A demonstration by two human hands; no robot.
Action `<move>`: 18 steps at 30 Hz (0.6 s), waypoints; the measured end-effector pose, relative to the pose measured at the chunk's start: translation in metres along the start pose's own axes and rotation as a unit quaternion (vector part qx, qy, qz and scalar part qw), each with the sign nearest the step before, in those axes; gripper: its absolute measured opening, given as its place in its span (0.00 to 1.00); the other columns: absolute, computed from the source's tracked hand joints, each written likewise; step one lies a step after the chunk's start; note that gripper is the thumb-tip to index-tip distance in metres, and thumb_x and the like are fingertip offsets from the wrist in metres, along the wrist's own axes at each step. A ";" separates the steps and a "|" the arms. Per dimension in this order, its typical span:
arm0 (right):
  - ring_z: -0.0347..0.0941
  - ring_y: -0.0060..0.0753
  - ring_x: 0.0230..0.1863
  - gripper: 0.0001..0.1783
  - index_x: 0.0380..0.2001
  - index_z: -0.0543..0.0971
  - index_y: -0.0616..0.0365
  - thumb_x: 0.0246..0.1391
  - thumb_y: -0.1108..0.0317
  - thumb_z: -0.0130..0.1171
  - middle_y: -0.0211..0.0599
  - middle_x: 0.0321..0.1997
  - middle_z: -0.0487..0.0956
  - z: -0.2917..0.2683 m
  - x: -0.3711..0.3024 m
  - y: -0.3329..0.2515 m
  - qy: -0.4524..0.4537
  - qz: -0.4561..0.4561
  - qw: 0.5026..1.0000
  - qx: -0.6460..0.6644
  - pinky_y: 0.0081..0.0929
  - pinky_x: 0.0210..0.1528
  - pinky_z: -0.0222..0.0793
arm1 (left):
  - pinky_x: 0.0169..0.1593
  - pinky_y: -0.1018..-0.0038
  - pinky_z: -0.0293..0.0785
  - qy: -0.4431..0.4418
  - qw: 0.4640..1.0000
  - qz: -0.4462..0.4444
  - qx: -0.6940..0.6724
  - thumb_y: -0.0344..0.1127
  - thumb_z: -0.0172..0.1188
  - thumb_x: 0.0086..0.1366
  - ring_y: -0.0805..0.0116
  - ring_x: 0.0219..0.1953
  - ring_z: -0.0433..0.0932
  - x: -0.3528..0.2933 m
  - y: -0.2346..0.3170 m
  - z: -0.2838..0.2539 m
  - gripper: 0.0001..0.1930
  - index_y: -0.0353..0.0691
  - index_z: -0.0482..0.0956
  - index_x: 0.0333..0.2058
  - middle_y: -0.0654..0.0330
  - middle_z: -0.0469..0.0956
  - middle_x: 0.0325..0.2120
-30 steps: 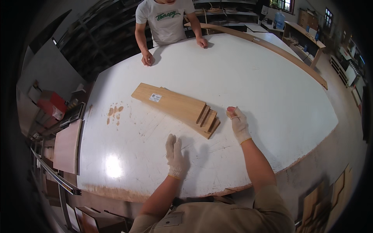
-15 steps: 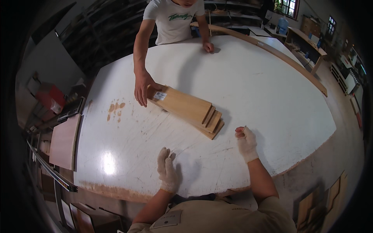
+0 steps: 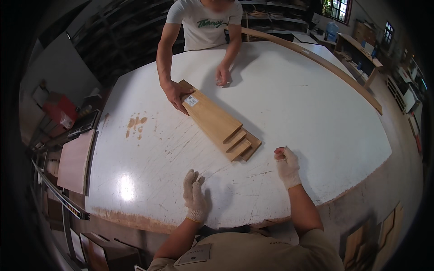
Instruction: The person repeatedly picks up stacks of flat wooden panels from a table, carries them across the workshop floor, and places them onto a metal rack. The person also handles individual panels, inspecting edges and stacking them on the table before moving them.
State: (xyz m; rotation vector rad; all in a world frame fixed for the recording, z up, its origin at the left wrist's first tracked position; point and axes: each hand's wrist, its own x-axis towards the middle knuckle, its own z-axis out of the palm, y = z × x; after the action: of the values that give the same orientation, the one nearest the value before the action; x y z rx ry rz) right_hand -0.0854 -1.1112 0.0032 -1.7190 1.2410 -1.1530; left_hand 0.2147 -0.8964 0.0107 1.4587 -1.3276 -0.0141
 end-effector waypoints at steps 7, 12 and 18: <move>0.80 0.27 0.34 0.07 0.44 0.84 0.61 0.66 0.78 0.58 0.36 0.35 0.85 0.000 -0.001 0.004 -0.006 0.012 1.000 0.011 0.27 0.41 0.79 | 0.69 0.53 0.76 0.014 0.998 -0.037 -0.042 0.39 0.46 0.82 0.46 0.69 0.73 -0.007 -0.005 0.001 0.26 0.23 0.67 0.68 0.38 0.68 0.69; 0.80 0.25 0.35 0.09 0.43 0.83 0.62 0.64 0.80 0.57 0.33 0.34 0.84 0.001 0.000 0.008 0.010 0.006 0.999 0.038 0.25 0.43 0.78 | 0.65 0.52 0.82 0.015 0.997 0.072 0.013 0.29 0.47 0.80 0.43 0.67 0.74 0.003 0.001 0.000 0.24 0.30 0.63 0.70 0.36 0.65 0.69; 0.77 0.21 0.34 0.12 0.42 0.82 0.64 0.60 0.84 0.52 0.31 0.32 0.82 0.004 0.002 0.012 0.016 0.010 0.998 0.068 0.21 0.43 0.75 | 0.69 0.54 0.75 0.029 0.975 -0.166 -0.147 0.38 0.47 0.81 0.51 0.68 0.74 -0.007 -0.003 0.001 0.25 0.30 0.66 0.70 0.44 0.68 0.70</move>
State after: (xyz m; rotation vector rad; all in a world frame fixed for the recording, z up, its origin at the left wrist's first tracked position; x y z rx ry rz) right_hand -0.0848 -1.1165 -0.0081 -1.5903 1.1681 -1.2285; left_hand 0.2137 -0.8933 0.0039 1.3969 -0.9750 -0.3685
